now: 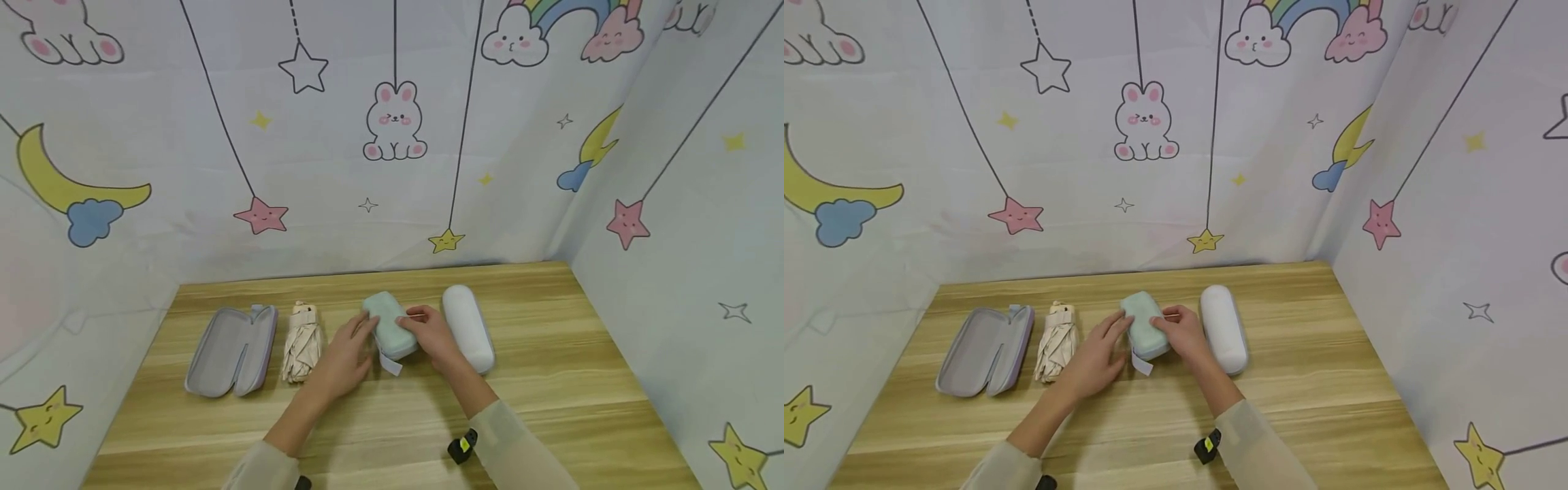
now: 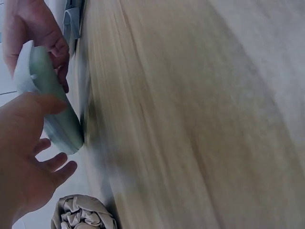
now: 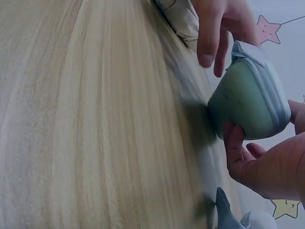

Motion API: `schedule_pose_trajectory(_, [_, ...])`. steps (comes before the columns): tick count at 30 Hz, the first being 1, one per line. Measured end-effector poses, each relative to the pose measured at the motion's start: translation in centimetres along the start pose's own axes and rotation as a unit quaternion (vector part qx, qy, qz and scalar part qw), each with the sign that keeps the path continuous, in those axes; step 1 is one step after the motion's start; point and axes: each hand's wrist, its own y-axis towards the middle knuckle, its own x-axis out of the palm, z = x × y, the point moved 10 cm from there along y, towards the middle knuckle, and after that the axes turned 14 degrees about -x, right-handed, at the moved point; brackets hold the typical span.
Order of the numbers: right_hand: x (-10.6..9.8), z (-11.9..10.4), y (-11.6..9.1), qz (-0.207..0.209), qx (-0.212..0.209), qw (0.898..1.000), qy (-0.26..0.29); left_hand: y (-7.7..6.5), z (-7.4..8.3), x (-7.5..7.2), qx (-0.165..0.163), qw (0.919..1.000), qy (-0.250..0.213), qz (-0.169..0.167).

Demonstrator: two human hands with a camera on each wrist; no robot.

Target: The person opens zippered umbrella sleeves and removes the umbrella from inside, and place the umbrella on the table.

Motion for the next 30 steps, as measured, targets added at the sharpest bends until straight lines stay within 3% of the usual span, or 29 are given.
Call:
schedule_pose_trajectory(6, [-0.1,-0.2,-0.4,-0.005,0.018,1.000,0.016,0.4,0.5,-0.2,0.020,0.9985,0.018,0.048])
schedule_pose_trajectory(15, [0.1,-0.9,-0.8,-0.011,0.021,0.998,0.050,0.4,1.0,-0.7,0.038,0.9944,0.026,0.095])
schedule_pose_trajectory(20, [0.2,-1.5,-1.1,-0.044,0.023,0.997,0.061,0.2,1.4,-1.2,0.066,0.9887,0.028,0.132])
schedule_pose_trajectory(30, [0.2,-3.3,-1.3,-0.071,-0.027,0.994,0.075,-0.1,1.6,-2.0,0.087,0.9798,0.016,0.179])
